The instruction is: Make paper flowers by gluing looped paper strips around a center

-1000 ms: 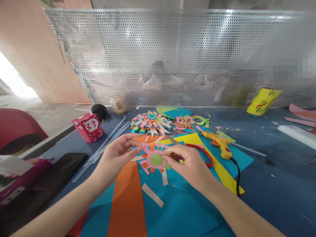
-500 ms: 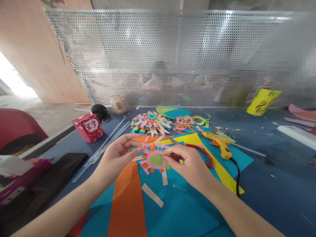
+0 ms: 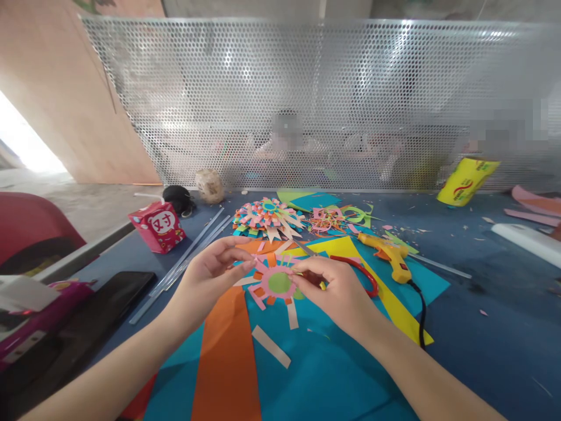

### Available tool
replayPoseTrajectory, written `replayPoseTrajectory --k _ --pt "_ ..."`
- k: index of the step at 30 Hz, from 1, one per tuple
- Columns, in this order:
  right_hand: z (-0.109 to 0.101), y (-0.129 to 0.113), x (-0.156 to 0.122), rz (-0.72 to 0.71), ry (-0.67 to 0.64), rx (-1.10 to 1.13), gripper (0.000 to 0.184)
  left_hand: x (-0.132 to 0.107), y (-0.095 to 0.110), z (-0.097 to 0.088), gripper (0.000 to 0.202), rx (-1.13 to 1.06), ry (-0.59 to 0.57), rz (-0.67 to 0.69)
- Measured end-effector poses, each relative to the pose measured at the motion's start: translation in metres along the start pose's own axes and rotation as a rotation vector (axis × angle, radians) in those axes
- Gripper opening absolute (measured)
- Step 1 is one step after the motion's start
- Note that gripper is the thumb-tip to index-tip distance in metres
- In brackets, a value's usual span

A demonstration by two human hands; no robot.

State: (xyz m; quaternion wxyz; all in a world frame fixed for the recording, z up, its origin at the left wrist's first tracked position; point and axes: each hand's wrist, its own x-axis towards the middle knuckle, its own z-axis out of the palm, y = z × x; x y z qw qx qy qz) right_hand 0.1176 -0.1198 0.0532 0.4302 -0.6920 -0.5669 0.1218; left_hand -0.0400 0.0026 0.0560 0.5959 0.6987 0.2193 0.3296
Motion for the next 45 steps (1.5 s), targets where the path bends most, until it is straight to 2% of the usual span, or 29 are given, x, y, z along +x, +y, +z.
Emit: replayPoseTrajectory --k 5,11,14,16,18,20,22,23,25,30,34,39,42,45 --pt "0.0 0.002 0.0 0.043 0.014 0.075 0.014 0.0 -0.001 0.0 0.028 0.0 0.024 -0.027" --pt "0.0 0.015 0.003 0.235 -0.044 0.267 0.022 0.002 0.0 0.003 0.028 -0.057 0.018 -0.104" --pt "0.001 0.015 0.003 0.24 -0.053 0.265 0.024 0.001 0.002 0.003 0.026 -0.066 0.044 -0.132" --pt "0.003 0.012 0.002 0.169 -0.005 0.185 0.02 0.001 0.002 0.003 0.025 -0.055 0.055 -0.17" --pt "0.004 0.009 0.0 0.009 0.118 0.03 0.013 0.001 0.0 0.003 0.023 -0.038 0.073 -0.215" --pt "0.002 0.007 -0.003 -0.268 0.279 -0.185 0.011 0.0 -0.001 0.002 0.025 -0.062 0.057 -0.253" --pt "-0.002 0.008 -0.006 -0.572 0.398 -0.41 0.019 -0.001 -0.002 0.003 0.03 -0.148 -0.015 -0.306" --pt "-0.004 0.009 -0.007 -0.686 0.427 -0.509 0.024 -0.002 -0.002 0.003 0.031 -0.204 -0.063 -0.336" --pt "-0.01 0.01 -0.011 -0.816 0.446 -0.663 0.031 -0.004 -0.001 0.005 0.033 -0.309 -0.14 -0.39" --pt "-0.017 0.006 -0.019 -0.945 0.409 -0.863 0.025 -0.009 0.003 0.007 0.023 -0.488 -0.192 -0.479" --pt "-0.016 -0.001 -0.02 -1.018 0.433 -0.92 0.021 -0.01 0.004 0.007 0.03 -0.523 -0.21 -0.472" --pt "-0.015 -0.003 -0.019 -1.024 0.445 -0.925 0.024 -0.01 0.005 0.006 0.031 -0.53 -0.194 -0.441" --pt "-0.015 0.0 -0.019 -1.019 0.431 -0.929 0.023 -0.009 0.007 0.006 0.024 -0.543 -0.187 -0.485" --pt "-0.015 0.001 -0.019 -1.017 0.429 -0.932 0.022 -0.009 0.008 0.005 0.027 -0.532 -0.203 -0.501"
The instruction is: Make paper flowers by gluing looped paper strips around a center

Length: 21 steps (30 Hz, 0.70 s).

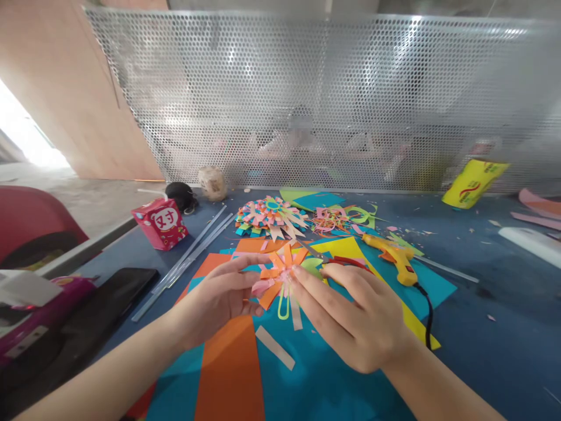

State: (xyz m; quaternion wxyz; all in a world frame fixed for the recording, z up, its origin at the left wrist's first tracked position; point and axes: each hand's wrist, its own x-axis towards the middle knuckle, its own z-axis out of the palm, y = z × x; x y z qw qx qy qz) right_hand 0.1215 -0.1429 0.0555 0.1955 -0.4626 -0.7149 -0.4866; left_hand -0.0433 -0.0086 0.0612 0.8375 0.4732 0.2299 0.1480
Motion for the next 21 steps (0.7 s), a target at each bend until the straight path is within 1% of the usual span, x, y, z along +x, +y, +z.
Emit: replayPoseTrajectory --k 4,8,12,16,21 --pt "-0.0004 0.0001 0.0036 -0.012 0.018 0.001 0.019 0.0015 -0.0008 -0.0023 0.032 0.025 -0.004 0.025" --pt "-0.003 -0.0003 0.0053 -0.024 0.029 -0.014 0.019 0.0022 -0.0016 -0.0039 0.032 0.045 -0.014 -0.001" --pt "-0.004 -0.0002 0.005 -0.037 0.04 -0.022 0.017 0.001 -0.0008 -0.0024 0.034 0.061 -0.014 0.011" --pt "-0.0044 0.0006 0.0054 -0.049 0.025 -0.045 0.017 0.0004 -0.0002 -0.0009 0.035 0.071 0.0 0.018" --pt "-0.0046 0.0008 0.0053 -0.066 0.01 -0.05 0.017 0.002 -0.001 -0.0016 0.036 0.063 -0.022 0.014"
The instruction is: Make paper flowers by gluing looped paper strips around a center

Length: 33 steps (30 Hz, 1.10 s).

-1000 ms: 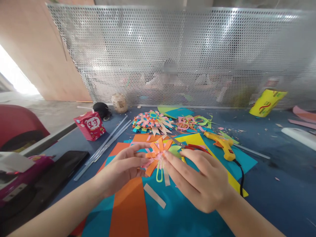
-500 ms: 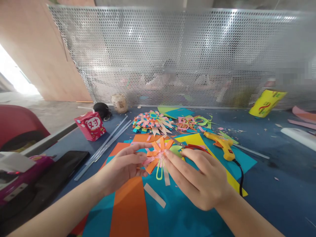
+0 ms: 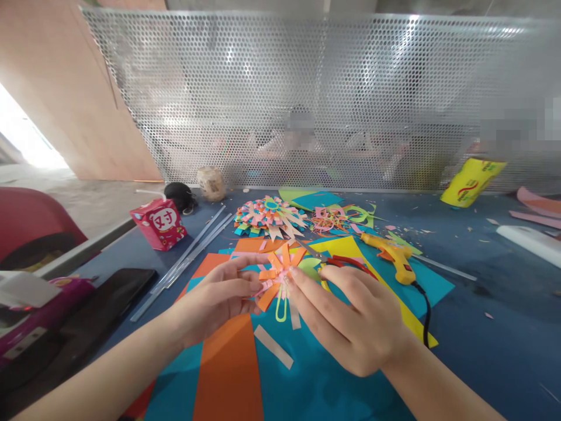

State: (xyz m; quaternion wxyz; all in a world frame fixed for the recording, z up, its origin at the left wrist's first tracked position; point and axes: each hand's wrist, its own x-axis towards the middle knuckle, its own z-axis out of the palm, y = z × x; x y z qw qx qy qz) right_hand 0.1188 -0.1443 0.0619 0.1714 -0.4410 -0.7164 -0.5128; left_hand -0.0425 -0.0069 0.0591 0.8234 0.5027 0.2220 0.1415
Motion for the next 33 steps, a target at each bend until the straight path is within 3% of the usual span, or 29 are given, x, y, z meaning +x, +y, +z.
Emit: replayPoseTrajectory --k 33 --pt "0.0026 -0.0027 -0.0058 -0.011 0.033 0.032 0.021 -0.0012 -0.0017 -0.0009 0.033 -0.069 -0.034 -0.035"
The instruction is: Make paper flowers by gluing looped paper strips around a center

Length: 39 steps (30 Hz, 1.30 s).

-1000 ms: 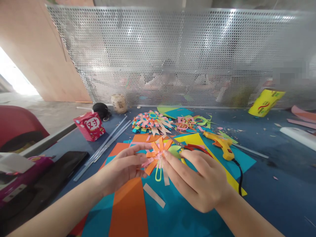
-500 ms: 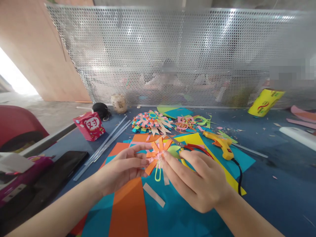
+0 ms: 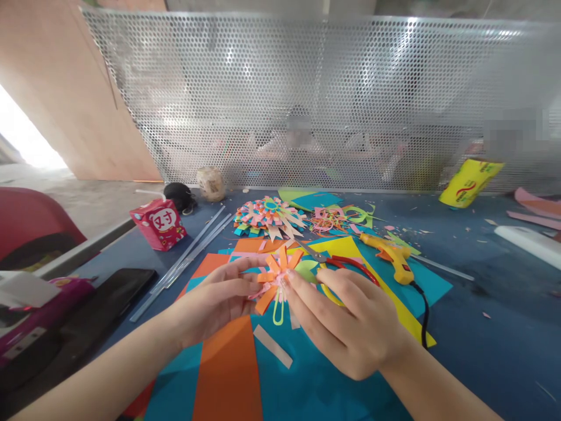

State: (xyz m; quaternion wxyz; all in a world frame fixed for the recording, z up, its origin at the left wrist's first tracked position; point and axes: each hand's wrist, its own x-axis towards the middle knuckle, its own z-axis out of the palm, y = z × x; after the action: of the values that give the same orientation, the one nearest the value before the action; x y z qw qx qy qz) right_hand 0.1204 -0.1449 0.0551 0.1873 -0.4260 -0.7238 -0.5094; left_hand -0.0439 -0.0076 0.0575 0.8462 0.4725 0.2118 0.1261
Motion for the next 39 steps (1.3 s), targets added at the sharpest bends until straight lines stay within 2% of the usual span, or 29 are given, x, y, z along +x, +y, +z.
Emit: replayPoseTrajectory --k 8,23,27,29,31,34,36,37,39 --pt "-0.002 0.001 0.005 -0.013 -0.013 -0.013 0.019 0.001 0.0 0.0 0.037 -0.004 -0.006 0.006" --pt "0.0 -0.001 -0.001 0.002 -0.015 0.016 0.02 0.003 -0.001 -0.003 0.032 -0.008 -0.032 0.007" --pt "0.002 0.0 -0.001 0.071 -0.032 0.091 0.024 0.004 -0.001 -0.002 0.026 -0.027 -0.008 -0.008" --pt "0.006 0.0 -0.001 0.205 -0.032 0.203 0.027 0.006 -0.001 -0.001 0.022 -0.025 0.004 0.008" --pt "0.012 0.0 0.0 0.458 -0.024 0.346 0.025 0.006 0.0 -0.002 0.024 0.037 0.059 0.097" --pt "0.021 0.001 0.001 0.989 -0.111 0.625 0.011 0.005 0.002 -0.003 0.025 0.31 0.224 0.383" --pt "0.026 0.001 0.001 1.269 -0.232 0.886 0.013 0.004 0.002 -0.005 0.027 0.514 0.299 0.565" --pt "0.029 0.001 0.001 1.358 -0.282 1.02 0.016 0.004 0.003 -0.005 0.028 0.58 0.315 0.618" --pt "0.032 0.0 0.001 1.45 -0.342 1.228 0.02 0.004 0.003 -0.006 0.029 0.633 0.305 0.638"
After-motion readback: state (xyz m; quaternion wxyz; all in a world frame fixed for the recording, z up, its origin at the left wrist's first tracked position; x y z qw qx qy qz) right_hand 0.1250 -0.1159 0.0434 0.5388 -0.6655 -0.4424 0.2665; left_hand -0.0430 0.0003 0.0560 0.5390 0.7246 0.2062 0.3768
